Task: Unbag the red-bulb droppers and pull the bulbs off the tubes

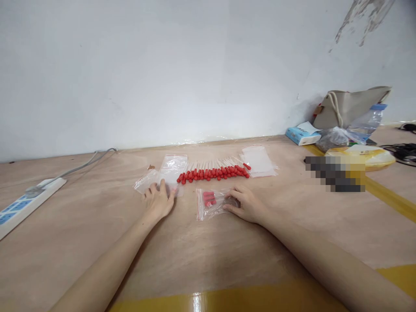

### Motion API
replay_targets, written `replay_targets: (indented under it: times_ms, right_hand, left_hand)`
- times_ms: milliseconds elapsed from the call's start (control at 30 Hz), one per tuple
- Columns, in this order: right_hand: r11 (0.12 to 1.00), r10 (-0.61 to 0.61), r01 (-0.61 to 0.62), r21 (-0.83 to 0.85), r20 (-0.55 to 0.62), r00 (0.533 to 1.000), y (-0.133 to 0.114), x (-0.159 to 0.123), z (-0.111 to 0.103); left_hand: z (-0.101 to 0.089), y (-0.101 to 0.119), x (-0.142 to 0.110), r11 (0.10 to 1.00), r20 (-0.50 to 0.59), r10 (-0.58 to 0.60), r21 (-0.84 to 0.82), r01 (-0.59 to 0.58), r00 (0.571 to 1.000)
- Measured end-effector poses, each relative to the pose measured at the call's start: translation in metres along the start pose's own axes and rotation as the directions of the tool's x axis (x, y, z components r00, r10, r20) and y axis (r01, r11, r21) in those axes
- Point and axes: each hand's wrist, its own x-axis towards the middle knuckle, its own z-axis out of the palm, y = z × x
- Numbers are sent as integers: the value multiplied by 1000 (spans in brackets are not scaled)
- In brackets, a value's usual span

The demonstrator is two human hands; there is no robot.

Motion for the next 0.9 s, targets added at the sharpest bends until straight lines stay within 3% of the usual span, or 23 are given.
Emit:
replay_targets:
  times_ms: [67, 167, 333, 400, 467, 533, 600, 767, 900]
  right_hand:
    - [1000, -3, 3, 0, 1, 1000, 0, 0, 0]
    - [1000, -8, 8, -3, -3, 1000, -1, 0, -1]
    - [1000, -3, 3, -3, 4, 1000, 0, 0, -1]
    - [1000, -1, 1, 0, 4, 1000, 1, 0, 0]
    - [1000, -4, 4, 1, -1, 1000, 1, 0, 1]
    - [1000, -8, 8, 1, -2, 1000, 1, 0, 1]
    - [1000, -8, 8, 4, 3, 1000, 1, 0, 0]
    - [1000, -14, 14, 15, 1, 1000, 1, 0, -1]
    - [999, -34, 34, 27, 3, 999, 1, -1, -1]
  left_hand:
    - [0, -4, -6, 999, 96, 39, 27, -42, 995]
    - [-2, -11, -7, 985, 145, 172, -11, -172, 974]
    - [-5, -34, -1, 902, 184, 422, -186, -390, 888]
    - [-7, -41, 1, 881, 155, 453, -227, -414, 878]
    - [-8, -40, 0, 870, 37, 451, -243, -429, 892]
    - [-11, -29, -6, 826, -94, 473, -298, -478, 876]
    - [-13, -9, -15, 738, -144, 521, -420, -528, 842]
    - [-10, 45, -35, 622, 14, 494, -704, -343, 869]
    - [-2, 60, -37, 617, 87, 432, -754, -224, 898]
